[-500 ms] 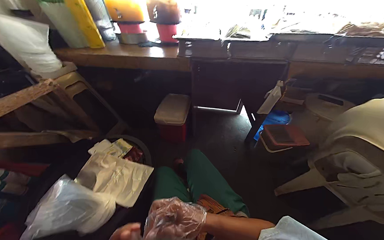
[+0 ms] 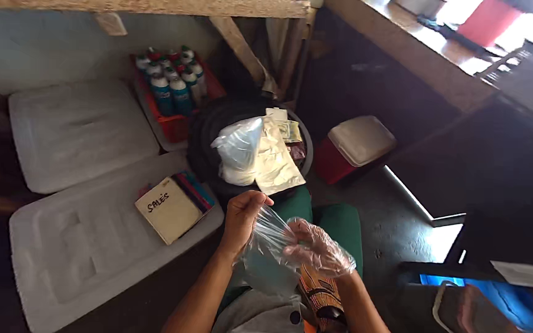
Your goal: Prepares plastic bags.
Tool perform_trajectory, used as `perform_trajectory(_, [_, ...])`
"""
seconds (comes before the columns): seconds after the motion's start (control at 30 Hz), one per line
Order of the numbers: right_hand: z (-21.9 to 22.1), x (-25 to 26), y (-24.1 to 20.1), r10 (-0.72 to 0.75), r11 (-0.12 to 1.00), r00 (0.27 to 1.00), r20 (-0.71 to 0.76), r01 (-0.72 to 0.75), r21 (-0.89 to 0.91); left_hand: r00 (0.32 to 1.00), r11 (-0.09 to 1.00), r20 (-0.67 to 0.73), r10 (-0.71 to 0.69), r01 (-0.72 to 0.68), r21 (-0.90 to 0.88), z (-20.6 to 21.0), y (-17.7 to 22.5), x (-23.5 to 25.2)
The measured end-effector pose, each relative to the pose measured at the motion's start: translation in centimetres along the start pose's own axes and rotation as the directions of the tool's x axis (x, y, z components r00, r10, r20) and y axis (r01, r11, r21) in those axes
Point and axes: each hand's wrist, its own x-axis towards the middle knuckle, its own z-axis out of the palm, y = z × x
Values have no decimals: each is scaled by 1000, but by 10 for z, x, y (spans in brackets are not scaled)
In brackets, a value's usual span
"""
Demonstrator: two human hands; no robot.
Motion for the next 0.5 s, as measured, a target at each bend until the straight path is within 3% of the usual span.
perform_trajectory(0.07, [-19, 14, 8, -80, 994, 992, 100, 72, 80, 993, 998, 118, -9, 16, -55, -15, -15, 3])
perform_trajectory(0.13, [-33, 29, 9, -137, 957, 987, 82, 111, 269, 942, 989, 329, -70, 107, -97, -29, -30, 3])
perform_trajectory(0.2, [-43, 43, 3, -52, 901, 998, -30, 60, 430, 868, 988, 482, -121, 154, -29, -38, -35, 3])
perform_trajectory(0.23, [-45, 49, 0, 19, 880, 996, -85, 24, 475, 861, 993, 496, -114, 120, 20, -39, -34, 3])
perform_trajectory(0.3, [-44, 64, -8, 155, 864, 963, -220, -24, 503, 890, 1000, 455, -6, 0, 14, -43, -33, 10])
perform_trajectory(0.37, [-52, 85, -12, 238, 885, 928, -285, -87, 457, 923, 992, 369, 106, -74, -100, -48, -27, 31])
perform_trajectory(0.43, [-63, 114, -8, 249, 915, 932, -265, -136, 381, 960, 976, 257, 114, -59, -212, -46, -7, 56])
perform_trajectory(0.5, [-70, 151, -13, 222, 939, 934, -279, -127, 321, 985, 973, 129, 118, -89, -215, -39, 13, 83])
